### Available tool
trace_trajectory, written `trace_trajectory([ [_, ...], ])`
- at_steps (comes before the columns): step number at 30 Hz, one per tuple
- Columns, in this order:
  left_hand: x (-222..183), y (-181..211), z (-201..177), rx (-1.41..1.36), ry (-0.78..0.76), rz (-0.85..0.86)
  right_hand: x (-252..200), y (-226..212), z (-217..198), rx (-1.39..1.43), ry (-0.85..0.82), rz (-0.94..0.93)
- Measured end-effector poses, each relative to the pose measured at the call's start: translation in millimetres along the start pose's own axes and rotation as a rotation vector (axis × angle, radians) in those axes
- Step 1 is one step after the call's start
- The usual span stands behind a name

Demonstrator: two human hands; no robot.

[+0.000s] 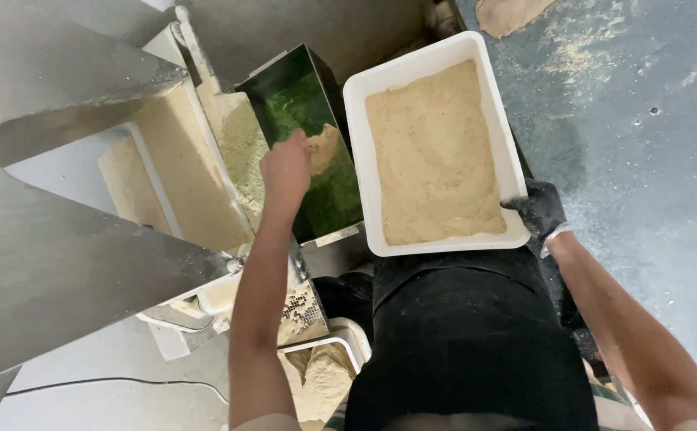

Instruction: Breading meat cutlets by dipping them in a liquid batter and then coating them with breadcrumbs in plastic trays.

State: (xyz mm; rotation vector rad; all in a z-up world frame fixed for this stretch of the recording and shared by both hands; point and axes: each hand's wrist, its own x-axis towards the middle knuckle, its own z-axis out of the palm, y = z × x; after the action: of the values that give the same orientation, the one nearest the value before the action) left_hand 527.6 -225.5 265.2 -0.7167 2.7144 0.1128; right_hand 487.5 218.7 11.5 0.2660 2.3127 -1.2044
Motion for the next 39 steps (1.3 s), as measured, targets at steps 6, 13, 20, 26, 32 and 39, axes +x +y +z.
trace_trajectory([
  [6,13,4,-71,0.084,0.150,0.059,-26,-23,-54,0.197,-0.066,-0.116],
  [13,36,34,-136,0.156,0.277,0.169,-7,-29,-42,0.171,0.029,-0.106],
  [20,28,99,-178,0.287,0.441,0.363,-34,-91,-45,0.352,0.097,0.018],
  [26,-44,151,-86,0.248,0.044,0.629,-48,-67,-57,0.311,0.172,-0.006],
  [32,-28,163,-50,0.184,-0.331,0.693,-53,-8,-62,0.374,0.312,0.086],
  [39,42,256,77,0.058,-0.385,0.787,-105,-15,-56,0.647,0.485,0.196],
])
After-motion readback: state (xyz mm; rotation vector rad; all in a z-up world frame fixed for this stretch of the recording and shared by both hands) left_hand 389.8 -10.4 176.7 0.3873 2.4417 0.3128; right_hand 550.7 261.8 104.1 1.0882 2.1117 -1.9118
